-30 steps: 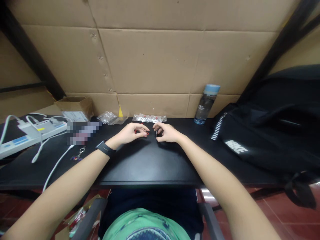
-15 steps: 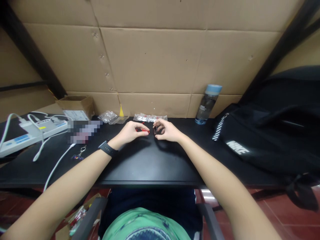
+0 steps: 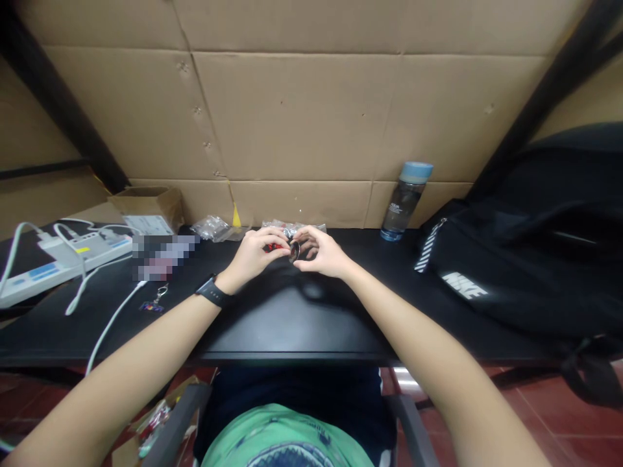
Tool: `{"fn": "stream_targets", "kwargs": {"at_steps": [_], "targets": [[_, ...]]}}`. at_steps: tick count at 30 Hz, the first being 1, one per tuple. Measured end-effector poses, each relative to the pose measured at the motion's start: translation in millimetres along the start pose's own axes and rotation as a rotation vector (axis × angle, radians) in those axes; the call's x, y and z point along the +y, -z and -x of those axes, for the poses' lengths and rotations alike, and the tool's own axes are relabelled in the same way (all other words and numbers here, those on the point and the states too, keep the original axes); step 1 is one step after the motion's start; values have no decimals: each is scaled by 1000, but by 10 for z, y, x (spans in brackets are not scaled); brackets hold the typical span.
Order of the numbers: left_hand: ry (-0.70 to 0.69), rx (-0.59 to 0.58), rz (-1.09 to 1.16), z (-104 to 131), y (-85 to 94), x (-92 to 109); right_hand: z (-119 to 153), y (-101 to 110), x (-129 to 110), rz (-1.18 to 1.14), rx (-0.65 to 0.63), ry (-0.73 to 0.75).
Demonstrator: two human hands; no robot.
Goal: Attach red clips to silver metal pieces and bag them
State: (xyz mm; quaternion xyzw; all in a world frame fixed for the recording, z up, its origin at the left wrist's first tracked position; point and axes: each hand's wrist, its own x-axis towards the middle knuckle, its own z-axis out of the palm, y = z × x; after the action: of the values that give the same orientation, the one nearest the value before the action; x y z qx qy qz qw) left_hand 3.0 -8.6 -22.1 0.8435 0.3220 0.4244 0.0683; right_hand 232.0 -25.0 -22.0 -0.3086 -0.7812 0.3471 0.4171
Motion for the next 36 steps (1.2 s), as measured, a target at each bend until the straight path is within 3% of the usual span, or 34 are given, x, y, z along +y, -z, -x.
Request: {"fn": "stream_targets", "kwargs": {"at_steps": [6,36], "targets": [[77,-40,-34,4,30,84,1,-14,3,16,-10,3],[57,-42,-51,21,8,92,3,-19,-31,14,-11,14]]}}
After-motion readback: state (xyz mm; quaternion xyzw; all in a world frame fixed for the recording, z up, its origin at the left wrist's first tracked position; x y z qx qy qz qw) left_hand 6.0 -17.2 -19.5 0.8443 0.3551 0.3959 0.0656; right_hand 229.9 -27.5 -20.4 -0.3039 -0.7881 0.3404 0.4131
